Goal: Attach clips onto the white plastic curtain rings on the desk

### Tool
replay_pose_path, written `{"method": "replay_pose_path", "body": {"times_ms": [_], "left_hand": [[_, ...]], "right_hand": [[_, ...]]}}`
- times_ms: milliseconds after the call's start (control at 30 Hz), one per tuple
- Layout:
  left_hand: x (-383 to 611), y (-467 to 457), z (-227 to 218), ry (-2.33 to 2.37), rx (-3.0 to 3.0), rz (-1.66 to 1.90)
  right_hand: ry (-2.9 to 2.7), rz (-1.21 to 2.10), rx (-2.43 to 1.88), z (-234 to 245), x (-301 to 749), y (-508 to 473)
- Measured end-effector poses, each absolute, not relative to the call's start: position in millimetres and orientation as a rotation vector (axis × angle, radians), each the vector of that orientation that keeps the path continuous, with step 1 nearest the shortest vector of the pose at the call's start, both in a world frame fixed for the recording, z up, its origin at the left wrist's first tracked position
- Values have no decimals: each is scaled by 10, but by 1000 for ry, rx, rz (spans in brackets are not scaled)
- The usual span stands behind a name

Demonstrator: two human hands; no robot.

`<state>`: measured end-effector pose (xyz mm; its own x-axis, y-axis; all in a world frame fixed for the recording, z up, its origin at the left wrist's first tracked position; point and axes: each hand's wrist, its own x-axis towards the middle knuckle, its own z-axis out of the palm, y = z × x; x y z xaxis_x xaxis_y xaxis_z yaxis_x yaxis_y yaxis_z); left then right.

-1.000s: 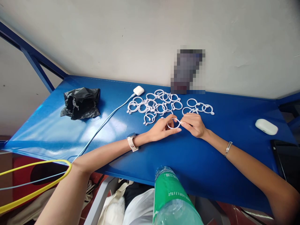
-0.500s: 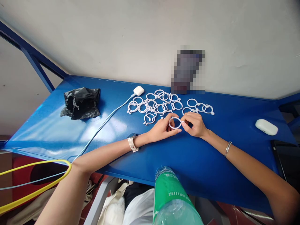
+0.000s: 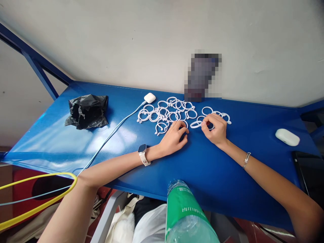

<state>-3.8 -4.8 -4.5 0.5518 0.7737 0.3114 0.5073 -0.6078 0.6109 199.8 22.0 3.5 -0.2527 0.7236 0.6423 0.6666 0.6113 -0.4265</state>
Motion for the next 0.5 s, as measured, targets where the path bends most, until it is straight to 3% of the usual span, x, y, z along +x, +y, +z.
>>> {"method": "replay_pose_path", "body": {"times_ms": [500], "left_hand": [[-26, -16, -110, 1060, 2413, 704]], "right_hand": [[-2063, 129, -1134, 43, 1989, 223]]}}
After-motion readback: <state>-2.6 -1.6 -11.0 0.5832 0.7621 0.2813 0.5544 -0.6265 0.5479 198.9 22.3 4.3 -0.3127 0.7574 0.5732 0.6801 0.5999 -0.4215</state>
